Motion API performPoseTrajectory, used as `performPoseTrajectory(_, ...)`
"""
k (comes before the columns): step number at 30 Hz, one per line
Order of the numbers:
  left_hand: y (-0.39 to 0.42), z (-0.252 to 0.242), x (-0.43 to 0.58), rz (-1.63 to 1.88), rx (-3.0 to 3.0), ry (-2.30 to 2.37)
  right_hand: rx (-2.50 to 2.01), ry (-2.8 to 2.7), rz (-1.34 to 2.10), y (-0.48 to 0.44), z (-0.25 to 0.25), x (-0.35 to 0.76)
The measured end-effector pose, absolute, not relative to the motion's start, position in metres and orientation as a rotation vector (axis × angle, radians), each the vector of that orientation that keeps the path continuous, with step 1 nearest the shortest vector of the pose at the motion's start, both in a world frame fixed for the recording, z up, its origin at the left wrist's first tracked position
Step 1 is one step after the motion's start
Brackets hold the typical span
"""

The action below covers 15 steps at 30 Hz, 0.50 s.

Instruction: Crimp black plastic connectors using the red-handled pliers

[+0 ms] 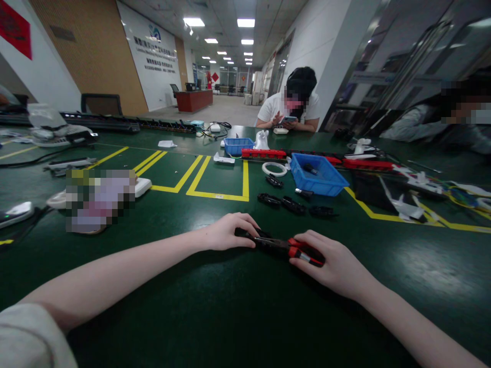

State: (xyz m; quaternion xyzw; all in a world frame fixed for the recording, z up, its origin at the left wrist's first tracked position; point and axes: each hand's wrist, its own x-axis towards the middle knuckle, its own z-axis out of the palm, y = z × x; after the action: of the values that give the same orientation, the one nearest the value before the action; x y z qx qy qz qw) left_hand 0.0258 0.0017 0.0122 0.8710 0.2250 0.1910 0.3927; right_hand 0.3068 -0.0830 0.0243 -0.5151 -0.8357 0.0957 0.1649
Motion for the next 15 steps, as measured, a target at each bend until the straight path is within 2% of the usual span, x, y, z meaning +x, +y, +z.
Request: performPoseTrajectory(15, 0.0003, 0.0135, 0.026, 0.46, 2.191, 0.584, -1.524, -2.371, 0.316, -0.0856, 0.0254, 0.3068)
